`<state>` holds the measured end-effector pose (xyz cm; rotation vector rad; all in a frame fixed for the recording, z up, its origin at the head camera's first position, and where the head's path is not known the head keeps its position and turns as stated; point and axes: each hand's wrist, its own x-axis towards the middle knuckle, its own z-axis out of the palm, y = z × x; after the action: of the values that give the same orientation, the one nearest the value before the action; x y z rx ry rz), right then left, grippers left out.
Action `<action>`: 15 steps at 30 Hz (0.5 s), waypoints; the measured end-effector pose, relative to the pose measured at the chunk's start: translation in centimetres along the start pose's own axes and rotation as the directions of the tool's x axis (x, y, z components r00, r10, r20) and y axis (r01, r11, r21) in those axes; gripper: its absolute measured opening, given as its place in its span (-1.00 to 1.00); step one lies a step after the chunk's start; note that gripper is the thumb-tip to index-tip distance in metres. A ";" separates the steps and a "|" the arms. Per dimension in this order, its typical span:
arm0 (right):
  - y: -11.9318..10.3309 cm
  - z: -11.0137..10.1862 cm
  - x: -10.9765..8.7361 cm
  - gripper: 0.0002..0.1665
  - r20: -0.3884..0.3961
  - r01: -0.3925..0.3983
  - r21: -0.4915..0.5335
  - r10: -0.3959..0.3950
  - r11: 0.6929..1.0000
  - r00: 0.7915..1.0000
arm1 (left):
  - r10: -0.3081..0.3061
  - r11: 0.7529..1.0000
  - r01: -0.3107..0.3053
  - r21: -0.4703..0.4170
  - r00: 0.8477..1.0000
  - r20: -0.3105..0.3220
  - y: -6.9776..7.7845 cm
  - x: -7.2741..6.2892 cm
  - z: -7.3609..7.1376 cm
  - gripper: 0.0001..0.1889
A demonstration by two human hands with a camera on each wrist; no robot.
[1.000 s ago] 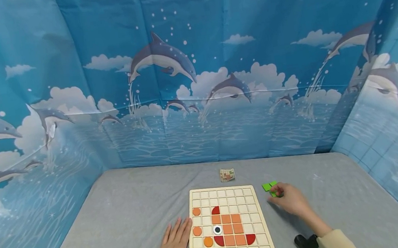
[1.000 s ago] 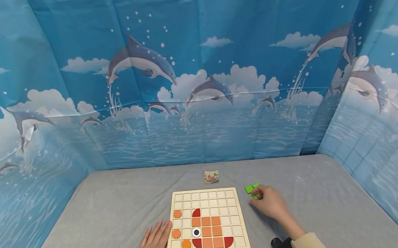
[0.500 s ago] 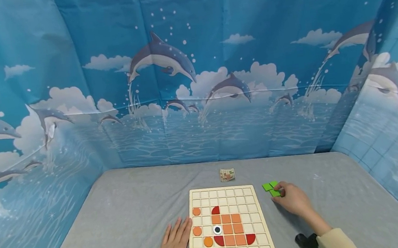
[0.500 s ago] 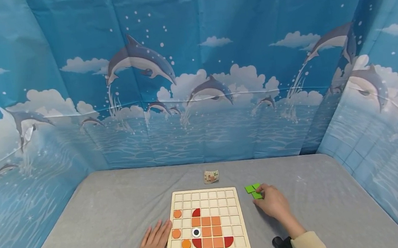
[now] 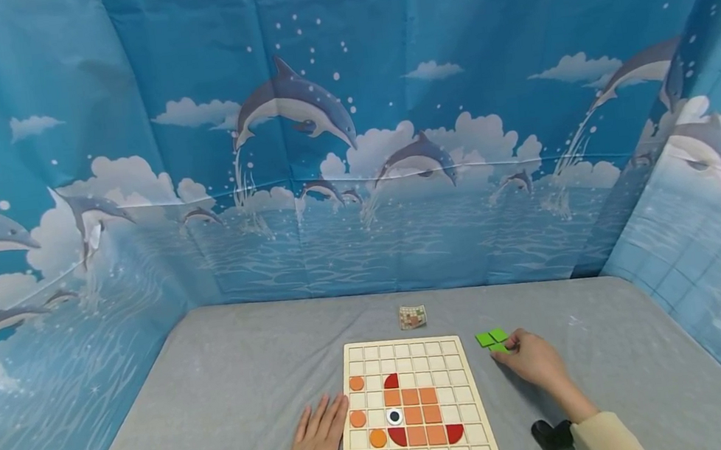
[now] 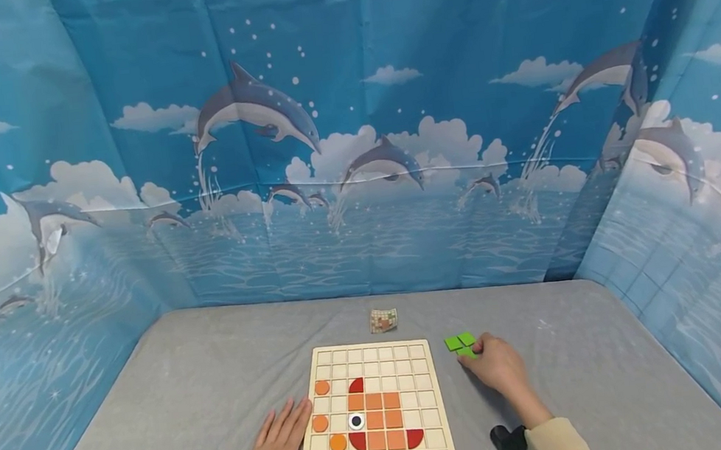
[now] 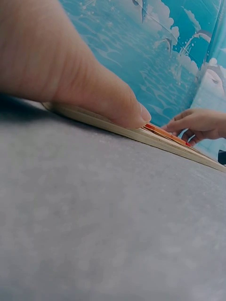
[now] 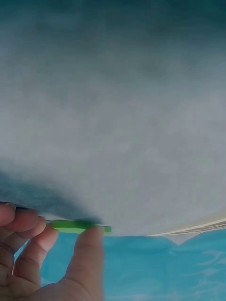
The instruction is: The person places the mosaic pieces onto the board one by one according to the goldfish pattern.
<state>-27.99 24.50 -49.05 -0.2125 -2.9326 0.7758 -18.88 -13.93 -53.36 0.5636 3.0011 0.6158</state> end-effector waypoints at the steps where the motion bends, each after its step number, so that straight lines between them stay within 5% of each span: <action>1: 0.0 0.0 0.0 -0.63 0.003 -0.001 0.001 0.001 1.000 1.000 | 0.000 1.000 0.000 -0.002 1.000 0.000 0.0 0.0 0.0 0.22; 15: 0.4 -0.5 -0.6 -0.72 0.049 0.004 0.080 -0.008 0.997 0.999 | 0.005 1.000 -0.005 0.022 1.000 -0.008 -0.1 0.0 0.2 0.23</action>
<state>-27.27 24.97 -48.84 -0.1801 -2.9388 0.9076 -18.93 -13.92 -53.58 0.5709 3.0181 0.5878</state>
